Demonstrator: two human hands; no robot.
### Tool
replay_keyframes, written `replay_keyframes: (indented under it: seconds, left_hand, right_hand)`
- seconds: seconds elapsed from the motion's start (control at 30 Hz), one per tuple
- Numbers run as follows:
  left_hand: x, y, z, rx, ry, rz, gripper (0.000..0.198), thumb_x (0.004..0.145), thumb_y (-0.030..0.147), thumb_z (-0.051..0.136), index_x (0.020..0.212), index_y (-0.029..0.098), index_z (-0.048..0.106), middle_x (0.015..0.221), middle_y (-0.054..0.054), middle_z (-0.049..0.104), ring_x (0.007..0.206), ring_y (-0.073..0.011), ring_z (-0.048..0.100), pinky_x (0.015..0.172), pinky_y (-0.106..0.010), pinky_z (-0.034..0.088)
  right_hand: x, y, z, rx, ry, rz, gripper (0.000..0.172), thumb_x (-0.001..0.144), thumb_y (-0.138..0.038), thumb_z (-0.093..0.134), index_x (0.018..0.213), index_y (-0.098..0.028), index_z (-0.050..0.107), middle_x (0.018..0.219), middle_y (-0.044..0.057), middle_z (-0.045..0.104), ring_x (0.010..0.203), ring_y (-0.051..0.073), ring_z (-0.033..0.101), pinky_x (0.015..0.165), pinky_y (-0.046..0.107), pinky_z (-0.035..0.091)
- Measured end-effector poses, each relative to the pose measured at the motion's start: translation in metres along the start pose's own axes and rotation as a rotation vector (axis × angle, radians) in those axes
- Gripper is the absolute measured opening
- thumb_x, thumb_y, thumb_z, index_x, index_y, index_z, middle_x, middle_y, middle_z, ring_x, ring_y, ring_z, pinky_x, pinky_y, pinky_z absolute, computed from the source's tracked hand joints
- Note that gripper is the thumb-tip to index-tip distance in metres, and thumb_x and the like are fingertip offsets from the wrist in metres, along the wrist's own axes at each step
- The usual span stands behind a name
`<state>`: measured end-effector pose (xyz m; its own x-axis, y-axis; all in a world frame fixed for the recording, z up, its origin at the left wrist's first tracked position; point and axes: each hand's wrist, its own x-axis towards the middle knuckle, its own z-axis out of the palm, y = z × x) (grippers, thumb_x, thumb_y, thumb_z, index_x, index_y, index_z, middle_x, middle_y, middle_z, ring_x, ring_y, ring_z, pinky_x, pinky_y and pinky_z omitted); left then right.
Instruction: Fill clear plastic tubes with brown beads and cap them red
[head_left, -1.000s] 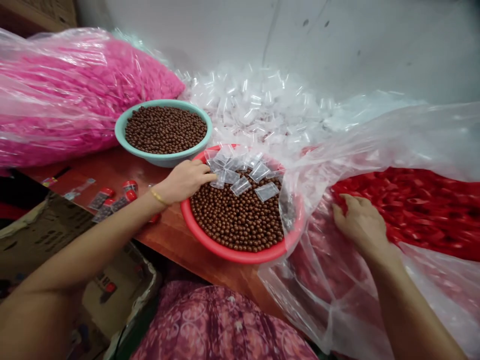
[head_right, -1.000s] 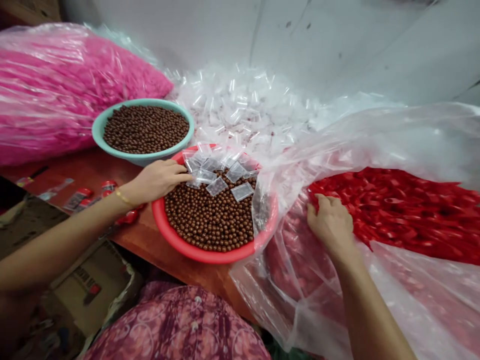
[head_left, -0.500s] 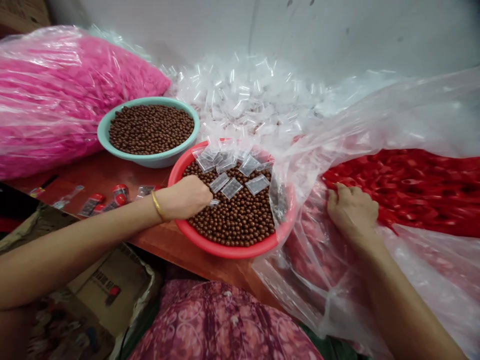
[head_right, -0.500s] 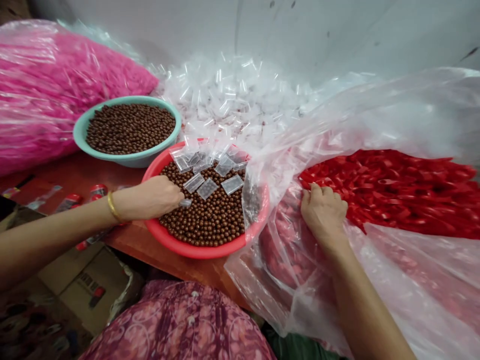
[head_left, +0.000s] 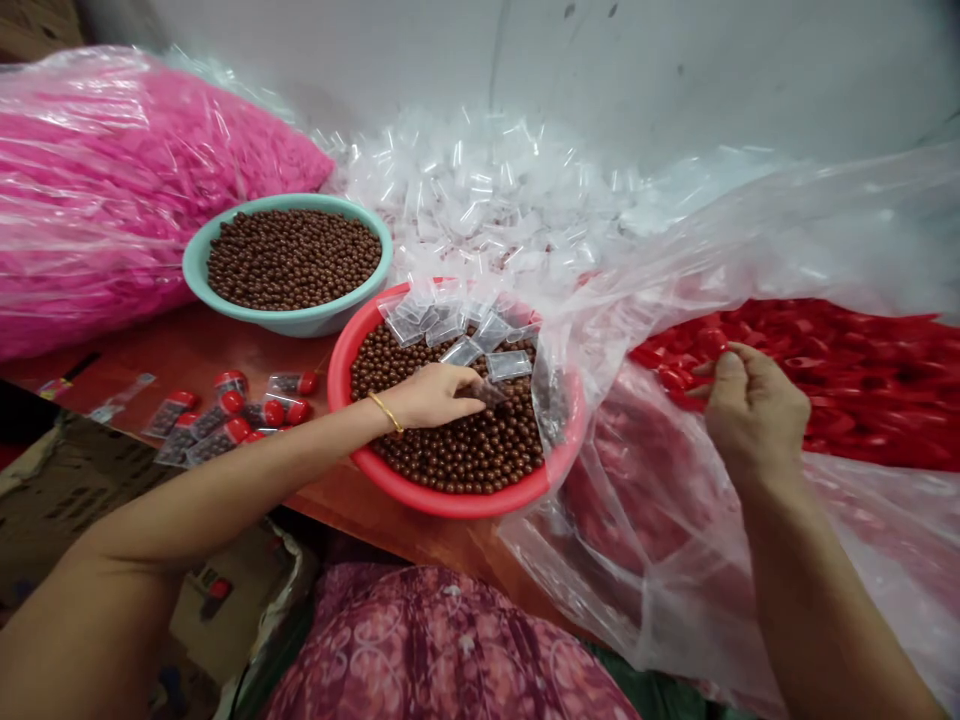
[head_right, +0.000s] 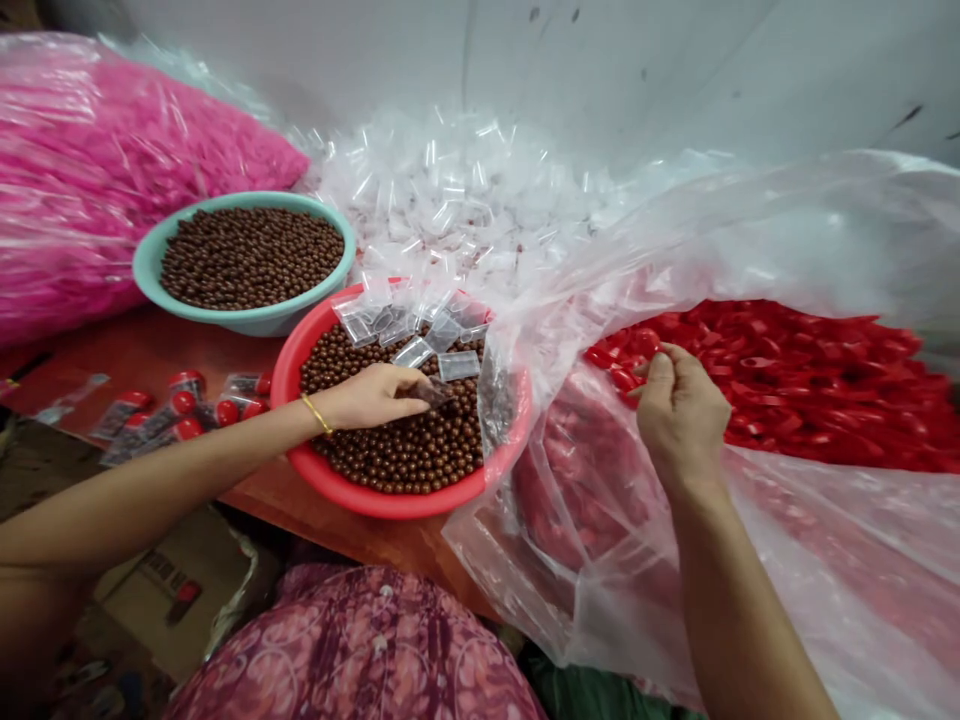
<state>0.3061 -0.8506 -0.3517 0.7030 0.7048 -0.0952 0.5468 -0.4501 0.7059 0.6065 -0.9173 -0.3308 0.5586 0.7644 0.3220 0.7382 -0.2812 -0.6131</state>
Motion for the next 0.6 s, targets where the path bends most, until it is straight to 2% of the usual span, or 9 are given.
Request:
replay_keyframes:
  seconds: [0.07,0.13,0.2,0.27,0.37,0.47,0.53,0.6]
  left_hand:
    - [-0.005,-0.003,-0.004,-0.328,0.027,0.033,0.016,0.078,0.02,0.056,0.091,0.012,0.06,0.092,-0.004,0.068,0.085,-0.0125,0.062,0.081,-0.027,0.047]
    - [-0.012,-0.003,-0.005,-0.599,0.008,0.021,0.017,0.078,0.018,0.057,0.093,0.011,0.058,0.093,-0.005,0.067,0.085,-0.0113,0.062,0.082,-0.027,0.047]
    - [-0.019,0.001,-0.003,-0.805,-0.03,-0.02,0.019,0.078,0.019,0.058,0.095,0.011,0.057,0.093,-0.006,0.067,0.082,-0.0105,0.062,0.077,-0.025,0.048]
    - [-0.024,0.007,-0.001,-0.938,-0.056,-0.05,0.02,0.078,0.019,0.06,0.096,0.012,0.055,0.092,-0.007,0.068,0.078,-0.0099,0.063,0.073,-0.023,0.048]
    - [-0.026,0.012,0.003,-1.005,-0.033,-0.048,0.02,0.077,0.017,0.061,0.095,0.012,0.053,0.088,-0.006,0.068,0.076,-0.01,0.063,0.071,-0.022,0.048]
    - [-0.025,0.012,0.006,-0.919,0.043,-0.027,0.017,0.078,0.016,0.059,0.093,0.012,0.052,0.086,-0.005,0.066,0.078,-0.01,0.062,0.073,-0.023,0.047]
    - [-0.024,0.009,0.007,-0.817,0.102,-0.005,0.017,0.077,0.016,0.06,0.092,0.013,0.052,0.086,-0.004,0.065,0.08,-0.0104,0.061,0.074,-0.024,0.047]
    - [-0.024,0.008,0.008,-0.758,0.111,0.009,0.018,0.076,0.016,0.06,0.092,0.013,0.052,0.083,-0.002,0.064,0.077,-0.0102,0.06,0.073,-0.025,0.048]
  right_hand:
    - [-0.004,-0.014,-0.004,0.409,-0.078,0.201,0.011,0.073,-0.028,0.054,0.079,-0.02,0.057,0.059,0.002,0.052,0.051,0.013,0.048,0.061,0.031,0.043]
    - [-0.01,-0.03,-0.005,0.688,-0.225,0.352,0.016,0.06,-0.025,0.064,0.073,-0.019,0.056,0.056,-0.002,0.05,0.047,0.01,0.046,0.053,0.028,0.04]
    - [-0.018,-0.046,-0.002,0.786,-0.376,0.364,0.027,0.054,-0.03,0.069,0.076,-0.018,0.058,0.061,-0.001,0.054,0.047,0.01,0.049,0.047,0.025,0.038]
    - [-0.028,-0.061,0.006,0.771,-0.46,0.27,0.034,0.056,-0.04,0.07,0.079,-0.018,0.057,0.06,-0.002,0.056,0.044,0.01,0.049,0.043,0.024,0.038]
    - [-0.041,-0.08,0.025,0.748,-0.546,0.086,0.033,0.068,-0.049,0.061,0.077,-0.018,0.054,0.048,-0.006,0.048,0.036,0.007,0.039,0.036,0.02,0.029]
    - [-0.046,-0.096,0.042,0.848,-0.699,0.009,0.029,0.07,-0.047,0.052,0.077,-0.018,0.056,0.046,-0.007,0.042,0.034,0.006,0.032,0.033,0.02,0.023]
    - [-0.047,-0.103,0.049,0.897,-0.788,0.006,0.026,0.066,-0.04,0.052,0.078,-0.018,0.057,0.052,-0.006,0.046,0.035,0.006,0.033,0.032,0.021,0.024]
    - [-0.045,-0.107,0.053,0.911,-0.821,0.01,0.022,0.064,-0.035,0.055,0.078,-0.018,0.058,0.061,-0.004,0.053,0.04,0.007,0.041,0.035,0.021,0.031]
